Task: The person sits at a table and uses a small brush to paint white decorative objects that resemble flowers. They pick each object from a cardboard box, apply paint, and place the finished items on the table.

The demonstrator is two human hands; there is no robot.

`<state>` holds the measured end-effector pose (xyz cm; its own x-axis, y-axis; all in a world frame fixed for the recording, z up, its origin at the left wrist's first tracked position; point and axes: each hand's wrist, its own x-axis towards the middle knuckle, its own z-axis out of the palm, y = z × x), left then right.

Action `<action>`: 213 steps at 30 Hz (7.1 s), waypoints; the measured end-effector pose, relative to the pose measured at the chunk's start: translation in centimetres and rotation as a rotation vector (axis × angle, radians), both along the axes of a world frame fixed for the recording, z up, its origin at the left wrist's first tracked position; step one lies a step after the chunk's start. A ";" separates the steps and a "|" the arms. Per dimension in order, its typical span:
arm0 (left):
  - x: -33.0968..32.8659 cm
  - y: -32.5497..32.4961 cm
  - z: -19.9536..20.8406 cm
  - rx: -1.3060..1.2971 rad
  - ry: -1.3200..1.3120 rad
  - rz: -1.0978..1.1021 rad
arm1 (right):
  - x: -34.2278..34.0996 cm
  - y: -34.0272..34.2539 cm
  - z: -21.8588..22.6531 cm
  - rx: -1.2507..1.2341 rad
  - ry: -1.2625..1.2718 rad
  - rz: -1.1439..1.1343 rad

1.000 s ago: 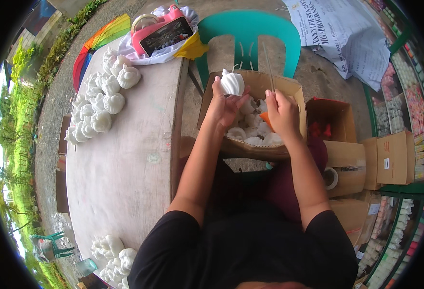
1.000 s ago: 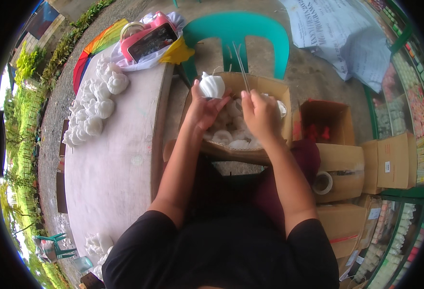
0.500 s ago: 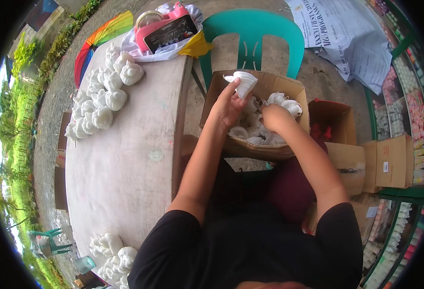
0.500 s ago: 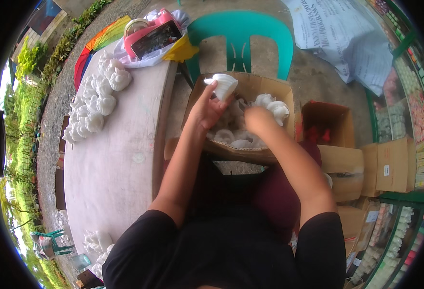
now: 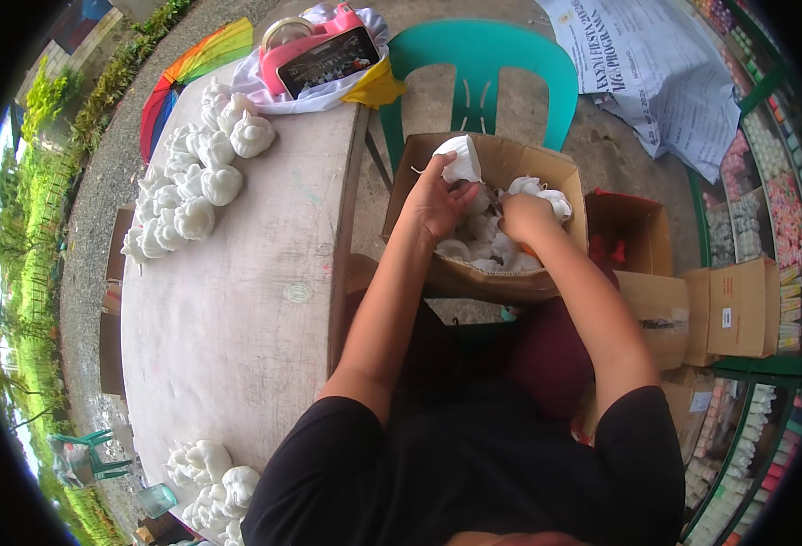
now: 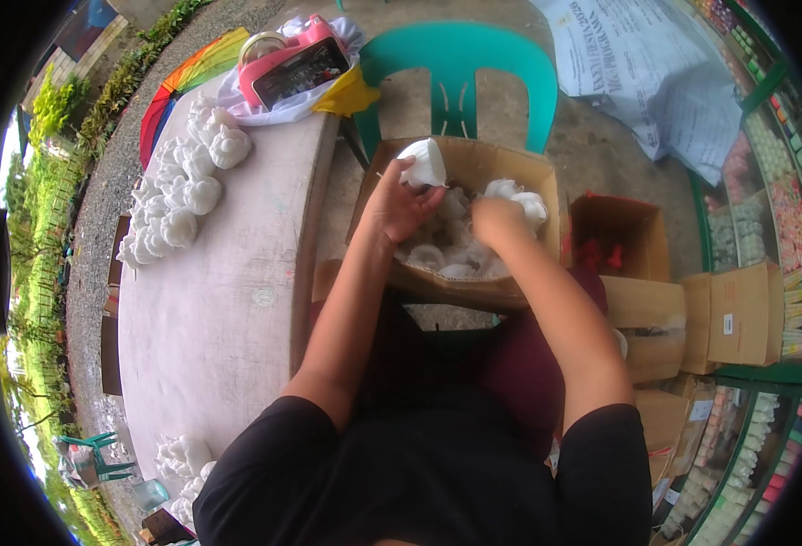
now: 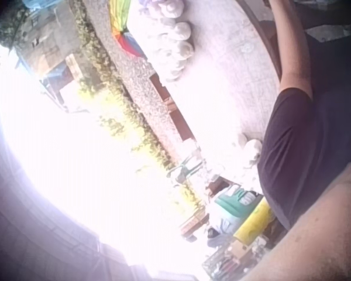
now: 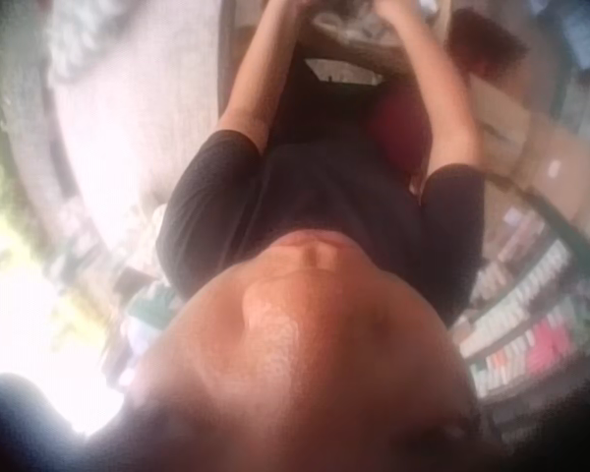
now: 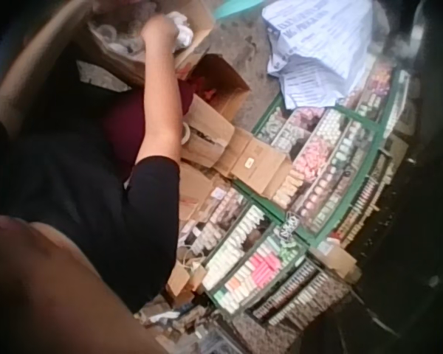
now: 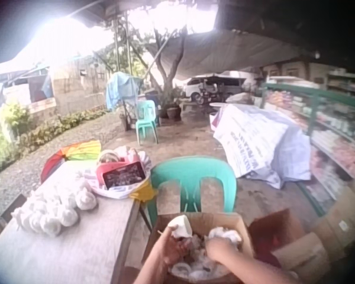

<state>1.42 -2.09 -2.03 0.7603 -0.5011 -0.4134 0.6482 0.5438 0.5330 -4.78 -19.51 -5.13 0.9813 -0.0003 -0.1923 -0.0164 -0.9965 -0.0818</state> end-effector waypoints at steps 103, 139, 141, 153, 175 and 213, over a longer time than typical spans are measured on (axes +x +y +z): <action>-0.3 -0.2 0.0 -0.003 -0.446 0.026 | -2.2 0.8 5.0 1.081 -0.363 0.138; -0.5 -0.7 0.4 -0.034 -0.337 -0.057 | -1.4 1.2 4.5 0.604 -0.820 0.191; -0.5 -0.5 0.2 -0.069 -0.316 -0.031 | -1.5 1.0 4.0 0.703 -0.722 0.191; -1.0 -0.7 0.0 -0.001 -0.500 0.036 | -2.0 0.6 4.1 1.058 -0.375 0.072; -1.0 -0.4 -0.4 0.083 -0.573 0.155 | -1.8 1.6 5.3 0.874 -0.474 0.081; -1.6 -1.0 0.7 -0.040 -0.525 0.015 | -2.7 0.7 4.6 1.013 -0.590 0.160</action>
